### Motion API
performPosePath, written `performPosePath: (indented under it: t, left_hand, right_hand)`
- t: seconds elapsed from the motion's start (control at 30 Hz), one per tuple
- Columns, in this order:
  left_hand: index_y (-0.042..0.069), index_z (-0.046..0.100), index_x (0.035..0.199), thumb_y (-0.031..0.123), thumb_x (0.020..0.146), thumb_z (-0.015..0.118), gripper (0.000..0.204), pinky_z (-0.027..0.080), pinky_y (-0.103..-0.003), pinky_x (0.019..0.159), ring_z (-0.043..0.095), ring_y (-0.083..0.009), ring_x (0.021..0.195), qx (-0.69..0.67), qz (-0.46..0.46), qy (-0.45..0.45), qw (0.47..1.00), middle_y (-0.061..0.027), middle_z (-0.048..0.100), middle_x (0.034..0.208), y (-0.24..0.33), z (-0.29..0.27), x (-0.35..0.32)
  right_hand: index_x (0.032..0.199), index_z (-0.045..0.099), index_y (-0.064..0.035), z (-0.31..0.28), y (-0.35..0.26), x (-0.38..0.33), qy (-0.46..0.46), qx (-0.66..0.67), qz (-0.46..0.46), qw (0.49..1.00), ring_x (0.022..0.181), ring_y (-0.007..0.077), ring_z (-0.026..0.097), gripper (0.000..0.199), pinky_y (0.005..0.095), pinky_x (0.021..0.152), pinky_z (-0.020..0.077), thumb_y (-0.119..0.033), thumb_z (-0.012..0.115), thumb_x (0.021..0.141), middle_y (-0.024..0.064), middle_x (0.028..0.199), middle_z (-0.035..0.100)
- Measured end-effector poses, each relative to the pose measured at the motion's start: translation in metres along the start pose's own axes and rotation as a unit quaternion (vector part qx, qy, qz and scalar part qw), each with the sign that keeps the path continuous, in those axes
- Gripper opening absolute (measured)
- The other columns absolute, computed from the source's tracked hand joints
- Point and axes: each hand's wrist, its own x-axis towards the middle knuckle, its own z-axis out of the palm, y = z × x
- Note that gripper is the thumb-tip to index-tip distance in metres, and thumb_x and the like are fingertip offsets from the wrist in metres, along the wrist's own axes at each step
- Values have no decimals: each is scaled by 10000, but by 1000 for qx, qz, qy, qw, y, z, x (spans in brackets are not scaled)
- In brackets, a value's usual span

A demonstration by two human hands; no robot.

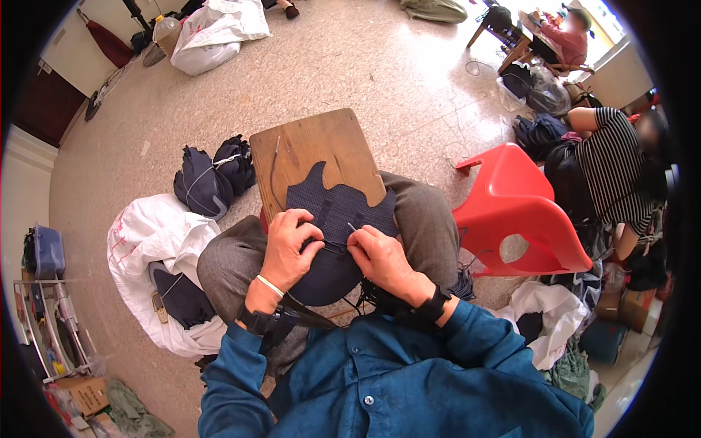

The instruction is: Manually thread laces through the eyelets of a shoe upper component.

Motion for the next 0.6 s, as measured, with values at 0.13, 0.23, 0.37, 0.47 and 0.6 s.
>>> performPosePath:
  t: [0.13, 0.23, 0.37, 0.47, 0.6]
  left_hand:
    - [139, 719, 808, 150, 731, 828, 134, 369, -443, 1020, 555, -241, 1058, 103, 74, -39, 991, -18, 595, 1013, 11, 7, 4]
    - [160, 716, 806, 181, 736, 829, 134, 336, -463, 1024, 552, -233, 1029, 110, 72, -60, 990, -6, 579, 975, 11, 10, 10]
    - [159, 707, 828, 171, 743, 821, 143, 346, -450, 996, 551, -229, 1011, 105, 76, -91, 987, -5, 570, 959, 12, 12, 16]
    - [160, 705, 838, 162, 746, 817, 146, 348, -446, 992, 556, -227, 990, 103, 98, -110, 984, -3, 565, 934, 8, 13, 18]
    - [171, 697, 847, 151, 738, 819, 165, 348, -428, 972, 556, -221, 956, 104, 142, -127, 976, -1, 556, 902, 4, 12, 21]
  right_hand:
    - [954, 666, -33, -2, 7, 3, 0, 21, 11, 1000, 776, 335, 665, 60, 412, 669, 533, -59, 682, 902, 124, 862, 636]
    - [961, 664, -31, -1, 8, 1, 7, 33, -1, 999, 756, 305, 670, 73, 388, 653, 533, -53, 686, 894, 114, 852, 631]
    - [973, 641, -61, -4, 3, -5, -24, 46, 23, 998, 797, 329, 671, 92, 422, 667, 544, -79, 681, 893, 103, 869, 614]
    - [974, 641, -71, -3, 4, -6, -25, 20, -9, 999, 788, 317, 671, 110, 415, 659, 544, -83, 695, 879, 91, 864, 603]
    - [978, 642, -73, -2, 5, -6, -21, 16, -7, 1000, 787, 323, 670, 115, 421, 657, 544, -88, 699, 879, 92, 872, 600]
